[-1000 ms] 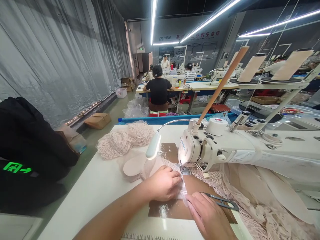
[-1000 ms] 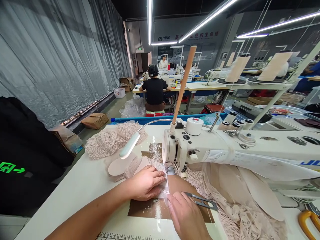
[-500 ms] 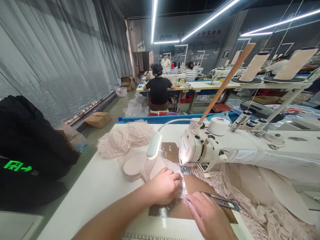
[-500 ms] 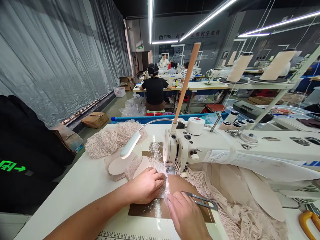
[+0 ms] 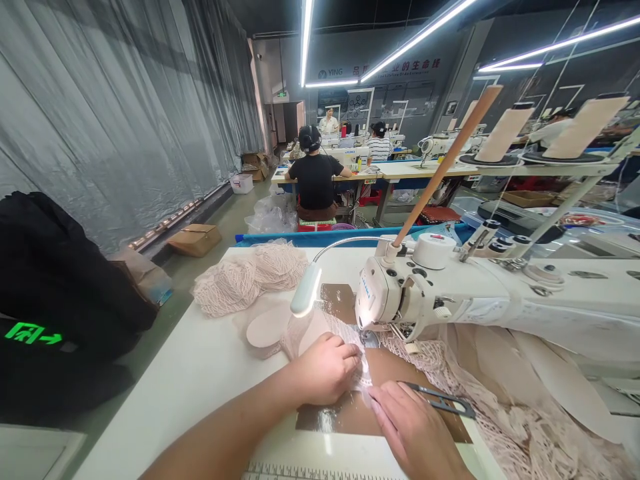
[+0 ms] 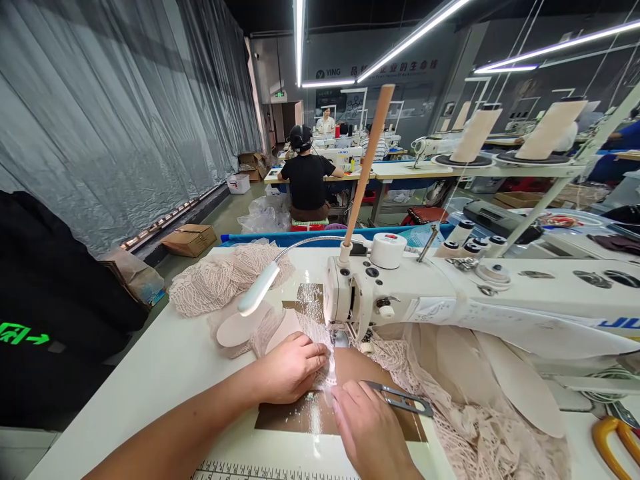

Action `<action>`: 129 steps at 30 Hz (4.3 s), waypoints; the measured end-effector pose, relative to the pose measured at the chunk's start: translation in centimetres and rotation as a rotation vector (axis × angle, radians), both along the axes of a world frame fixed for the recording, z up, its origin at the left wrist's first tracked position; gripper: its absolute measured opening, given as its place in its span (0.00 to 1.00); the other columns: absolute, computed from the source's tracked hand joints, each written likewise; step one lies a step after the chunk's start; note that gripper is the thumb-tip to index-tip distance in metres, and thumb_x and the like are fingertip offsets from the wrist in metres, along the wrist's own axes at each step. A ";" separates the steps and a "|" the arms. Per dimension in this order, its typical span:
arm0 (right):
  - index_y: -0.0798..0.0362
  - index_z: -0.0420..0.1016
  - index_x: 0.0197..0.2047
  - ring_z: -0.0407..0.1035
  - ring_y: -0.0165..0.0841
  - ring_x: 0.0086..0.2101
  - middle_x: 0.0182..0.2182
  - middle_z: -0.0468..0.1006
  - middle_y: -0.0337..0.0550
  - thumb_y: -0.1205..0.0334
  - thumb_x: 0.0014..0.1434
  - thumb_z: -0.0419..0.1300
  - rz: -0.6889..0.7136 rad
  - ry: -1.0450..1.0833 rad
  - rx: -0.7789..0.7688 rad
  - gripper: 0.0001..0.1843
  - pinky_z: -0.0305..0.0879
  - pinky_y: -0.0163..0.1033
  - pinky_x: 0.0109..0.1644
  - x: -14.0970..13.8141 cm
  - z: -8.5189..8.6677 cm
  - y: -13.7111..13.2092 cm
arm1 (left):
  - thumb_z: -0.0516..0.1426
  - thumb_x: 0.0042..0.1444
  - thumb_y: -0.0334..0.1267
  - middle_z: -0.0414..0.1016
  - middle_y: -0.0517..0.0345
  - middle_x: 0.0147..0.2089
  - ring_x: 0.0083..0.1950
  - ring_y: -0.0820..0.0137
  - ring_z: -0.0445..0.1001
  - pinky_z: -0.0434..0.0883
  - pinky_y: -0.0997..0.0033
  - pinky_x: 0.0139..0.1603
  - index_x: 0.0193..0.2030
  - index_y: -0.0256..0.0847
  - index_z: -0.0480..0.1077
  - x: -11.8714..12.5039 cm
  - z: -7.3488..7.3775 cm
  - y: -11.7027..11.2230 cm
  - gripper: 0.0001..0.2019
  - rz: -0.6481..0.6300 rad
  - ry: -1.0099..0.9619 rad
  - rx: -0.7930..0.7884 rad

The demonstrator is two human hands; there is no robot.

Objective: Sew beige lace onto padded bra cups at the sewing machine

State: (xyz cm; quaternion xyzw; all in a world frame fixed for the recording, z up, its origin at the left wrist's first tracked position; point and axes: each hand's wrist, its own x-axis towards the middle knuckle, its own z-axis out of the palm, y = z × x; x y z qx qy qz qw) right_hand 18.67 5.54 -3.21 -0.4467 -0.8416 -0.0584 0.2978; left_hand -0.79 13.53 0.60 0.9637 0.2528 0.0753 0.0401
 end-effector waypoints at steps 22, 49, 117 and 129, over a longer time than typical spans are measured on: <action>0.53 0.71 0.38 0.61 0.31 0.26 0.25 0.68 0.40 0.67 0.66 0.45 -0.005 -0.003 0.015 0.14 0.52 0.38 0.31 -0.1 0.4 0.0 | 0.54 0.56 0.36 0.70 0.51 0.56 0.44 0.62 0.68 0.64 0.61 0.49 0.51 0.39 0.67 -0.3 0.1 0.3 0.15 -0.023 0.005 -0.031; 0.52 0.70 0.40 0.60 0.33 0.28 0.26 0.68 0.41 0.69 0.65 0.46 -0.016 -0.017 -0.060 0.13 0.51 0.39 0.33 0.0 -0.6 -0.2 | 0.54 0.56 0.36 0.70 0.51 0.57 0.45 0.62 0.68 0.64 0.62 0.50 0.52 0.39 0.67 -0.5 -0.1 0.5 0.17 -0.028 -0.027 -0.055; 0.54 0.75 0.40 0.61 0.33 0.32 0.29 0.72 0.43 0.65 0.65 0.49 -0.142 -0.153 -0.248 0.12 0.50 0.39 0.38 0.1 1.1 0.0 | 0.48 0.63 0.36 0.67 0.45 0.60 0.48 0.60 0.66 0.65 0.57 0.50 0.58 0.36 0.65 0.2 -0.6 1.1 0.19 -0.042 0.012 0.009; 0.52 0.75 0.45 0.63 0.35 0.35 0.31 0.72 0.42 0.65 0.63 0.52 -0.164 -0.204 -0.413 0.12 0.53 0.39 0.39 0.3 2.4 1.3 | 0.48 0.62 0.35 0.66 0.44 0.62 0.47 0.59 0.65 0.64 0.56 0.50 0.60 0.33 0.64 0.7 -0.8 1.9 0.21 0.003 0.041 0.024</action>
